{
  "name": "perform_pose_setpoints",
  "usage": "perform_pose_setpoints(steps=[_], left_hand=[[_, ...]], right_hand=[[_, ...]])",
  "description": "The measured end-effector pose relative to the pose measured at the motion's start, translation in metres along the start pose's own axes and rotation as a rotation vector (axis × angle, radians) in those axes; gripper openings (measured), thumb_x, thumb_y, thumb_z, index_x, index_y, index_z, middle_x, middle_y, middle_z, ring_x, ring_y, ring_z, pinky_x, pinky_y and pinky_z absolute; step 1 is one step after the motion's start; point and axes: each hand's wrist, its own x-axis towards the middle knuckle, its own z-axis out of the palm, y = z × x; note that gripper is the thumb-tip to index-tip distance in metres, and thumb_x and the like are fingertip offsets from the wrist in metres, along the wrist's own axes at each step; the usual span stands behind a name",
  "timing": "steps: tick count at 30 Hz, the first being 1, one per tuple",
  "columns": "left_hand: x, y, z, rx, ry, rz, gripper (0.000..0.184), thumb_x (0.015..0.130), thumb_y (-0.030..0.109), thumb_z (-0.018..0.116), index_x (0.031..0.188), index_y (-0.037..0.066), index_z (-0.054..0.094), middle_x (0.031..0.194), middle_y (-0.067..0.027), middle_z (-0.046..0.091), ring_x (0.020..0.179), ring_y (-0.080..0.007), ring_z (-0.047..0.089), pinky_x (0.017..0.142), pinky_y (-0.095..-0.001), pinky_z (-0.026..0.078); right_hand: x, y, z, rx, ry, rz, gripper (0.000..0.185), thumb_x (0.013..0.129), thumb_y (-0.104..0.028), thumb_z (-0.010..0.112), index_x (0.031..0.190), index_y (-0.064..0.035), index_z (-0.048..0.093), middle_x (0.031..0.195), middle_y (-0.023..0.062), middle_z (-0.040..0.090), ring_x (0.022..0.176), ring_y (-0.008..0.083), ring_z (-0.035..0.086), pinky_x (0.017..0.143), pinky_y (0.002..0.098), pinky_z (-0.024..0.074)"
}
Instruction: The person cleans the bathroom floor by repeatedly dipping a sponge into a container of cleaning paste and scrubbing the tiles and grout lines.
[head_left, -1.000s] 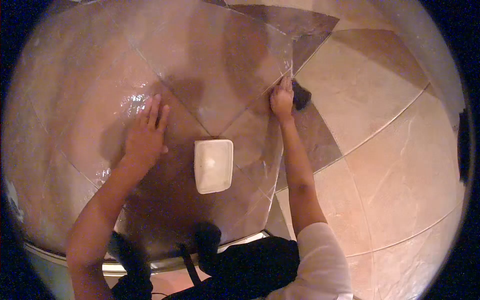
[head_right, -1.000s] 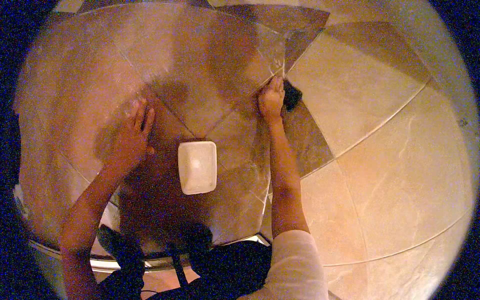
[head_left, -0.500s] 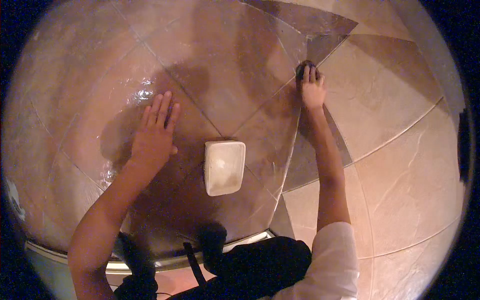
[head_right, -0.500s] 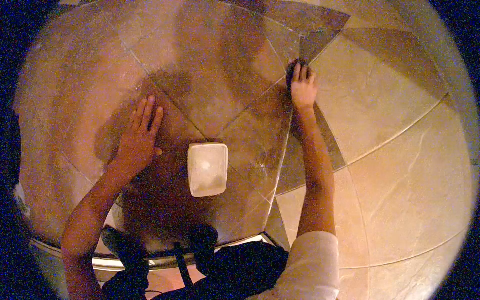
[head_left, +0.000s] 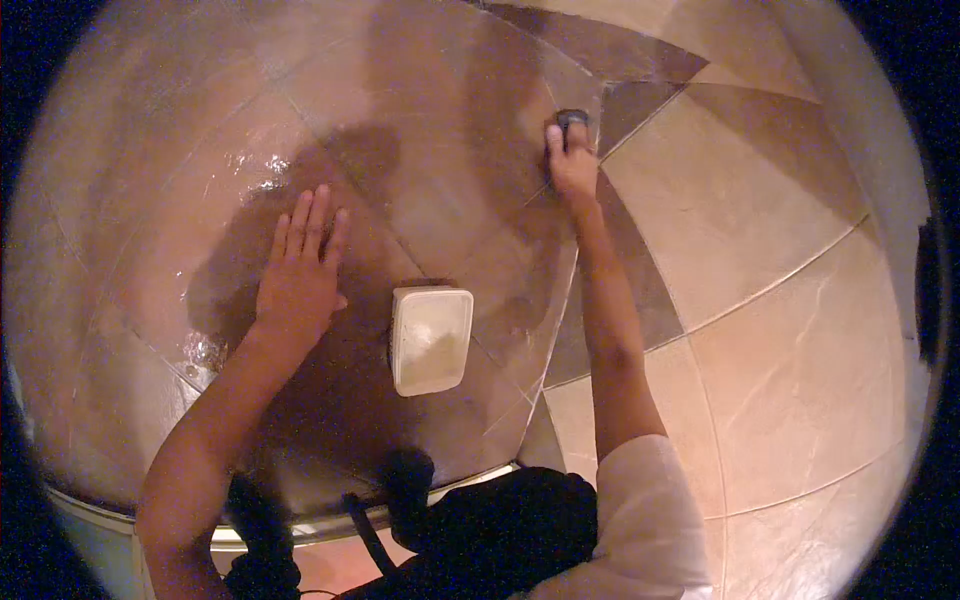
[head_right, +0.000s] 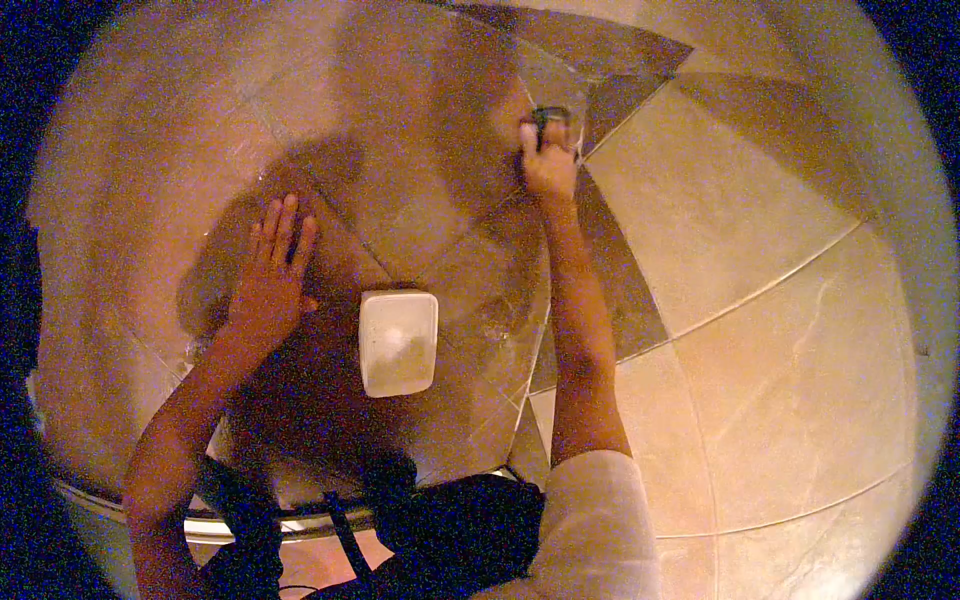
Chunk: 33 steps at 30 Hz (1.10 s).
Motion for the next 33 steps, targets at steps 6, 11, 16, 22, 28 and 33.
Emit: perform_pose_setpoints(steps=[6, 11, 16, 22, 28, 33], left_hand=[[0.007, 0.011, -0.019, 0.065, -0.036, -0.009, 0.099, 0.070, 0.048, 0.069, 0.144, 0.006, 0.019, 0.152, -0.0189, 0.001, 0.141, -0.0322, 0.003, 0.113, -0.0438, 0.010], [0.007, 0.020, -0.016, 0.089, -0.030, -0.029, 0.100, 0.071, 0.048, 0.069, 0.145, 0.007, 0.017, 0.152, -0.0189, 0.001, 0.141, -0.0326, 0.003, 0.113, -0.0437, 0.010], [0.006, 0.010, -0.016, 0.074, -0.033, -0.024, 0.099, 0.071, 0.047, 0.069, 0.145, 0.008, 0.017, 0.152, -0.0188, 0.001, 0.141, -0.0326, 0.003, 0.113, -0.0436, 0.010], [0.008, 0.017, -0.017, 0.049, -0.052, -0.024, 0.099, 0.070, 0.046, 0.070, 0.145, 0.009, 0.017, 0.152, -0.0187, 0.002, 0.141, -0.0323, 0.003, 0.113, -0.0435, 0.010], [0.009, 0.018, -0.011, 0.034, -0.047, -0.040, 0.101, 0.069, 0.046, 0.071, 0.145, 0.009, 0.016, 0.152, -0.0177, 0.002, 0.141, -0.0316, 0.003, 0.113, -0.0430, 0.009], [0.007, 0.010, -0.009, 0.053, -0.026, -0.042, 0.102, 0.068, 0.046, 0.071, 0.145, 0.010, 0.016, 0.153, -0.0163, 0.002, 0.141, -0.0300, 0.003, 0.113, -0.0418, 0.009]], right_hand=[[-0.020, 0.070, 0.016, -0.166, 0.297, -0.348, 0.053, 0.087, -0.042, 0.056, 0.115, 0.0033, 0.052, 0.120, 0.0243, 0.051, 0.113, 0.0438, 0.045, 0.098, 0.0478, 0.0345], [0.051, -0.049, 0.034, -0.273, 0.374, -0.378, 0.057, 0.089, -0.051, 0.044, 0.116, -0.0018, 0.056, 0.121, 0.0226, 0.052, 0.112, 0.0425, 0.047, 0.099, 0.0488, 0.0339], [0.037, -0.068, 0.025, -0.168, 0.242, -0.407, 0.056, 0.090, -0.049, 0.043, 0.117, -0.0015, 0.054, 0.125, 0.0241, 0.050, 0.114, 0.0437, 0.045, 0.099, 0.0480, 0.0331], [-0.039, 0.067, 0.024, -0.243, 0.336, -0.272, 0.059, 0.090, -0.048, 0.045, 0.119, 0.0028, 0.050, 0.124, 0.0275, 0.049, 0.115, 0.0451, 0.044, 0.100, 0.0482, 0.0331], [0.037, -0.063, 0.033, -0.040, 0.249, -0.142, 0.071, 0.089, -0.053, 0.043, 0.124, 0.0084, 0.045, 0.129, 0.0285, 0.045, 0.121, 0.0436, 0.040, 0.105, 0.0466, 0.0291], [0.064, -0.046, 0.038, -0.106, 0.210, -0.498, 0.071, 0.088, -0.054, 0.044, 0.129, 0.0033, 0.042, 0.129, 0.0278, 0.045, 0.121, 0.0436, 0.040, 0.102, 0.0477, 0.0337]])
